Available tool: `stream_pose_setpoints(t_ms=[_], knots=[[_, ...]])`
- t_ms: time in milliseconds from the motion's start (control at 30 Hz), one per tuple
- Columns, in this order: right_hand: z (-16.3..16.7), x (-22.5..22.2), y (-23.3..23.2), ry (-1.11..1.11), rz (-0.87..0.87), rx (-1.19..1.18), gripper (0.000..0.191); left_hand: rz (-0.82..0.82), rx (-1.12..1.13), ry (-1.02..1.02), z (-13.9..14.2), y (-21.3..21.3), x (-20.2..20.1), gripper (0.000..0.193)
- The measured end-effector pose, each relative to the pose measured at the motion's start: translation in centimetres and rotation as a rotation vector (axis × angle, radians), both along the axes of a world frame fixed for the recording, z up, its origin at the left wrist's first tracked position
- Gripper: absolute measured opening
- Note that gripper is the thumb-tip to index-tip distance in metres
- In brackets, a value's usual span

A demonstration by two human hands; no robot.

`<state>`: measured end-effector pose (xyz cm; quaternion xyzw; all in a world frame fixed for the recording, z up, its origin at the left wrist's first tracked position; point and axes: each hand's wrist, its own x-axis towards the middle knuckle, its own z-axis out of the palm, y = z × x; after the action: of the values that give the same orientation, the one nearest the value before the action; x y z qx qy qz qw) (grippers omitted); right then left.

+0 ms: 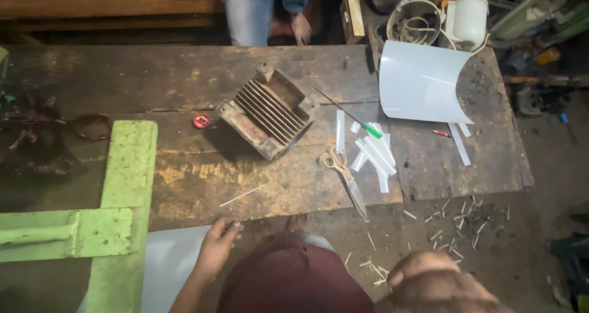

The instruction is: The person cuts white plastic strips with scissors and folds and inserts the strips into the slots of a finned metal housing on the workbench, working through the strips one at a time. They occasionally set the housing upright and take breaks holding a cup.

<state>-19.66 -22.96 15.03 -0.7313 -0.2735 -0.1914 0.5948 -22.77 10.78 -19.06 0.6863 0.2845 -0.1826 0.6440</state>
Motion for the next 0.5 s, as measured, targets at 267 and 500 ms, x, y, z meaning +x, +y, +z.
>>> stream_pose_setpoints(t_ms=[267,500], knots=[[-3.9,-2.0,0.5,-0.063,0.026,0.013,0.023,0.001,-0.011,-0.008,0.2,0.7,-0.6,0.027],[-5.5,-3.4,0.1,-0.063,0.027,0.030,0.024,-0.017,-0.016,-0.010,0.0,1.3,-0.9,0.028]])
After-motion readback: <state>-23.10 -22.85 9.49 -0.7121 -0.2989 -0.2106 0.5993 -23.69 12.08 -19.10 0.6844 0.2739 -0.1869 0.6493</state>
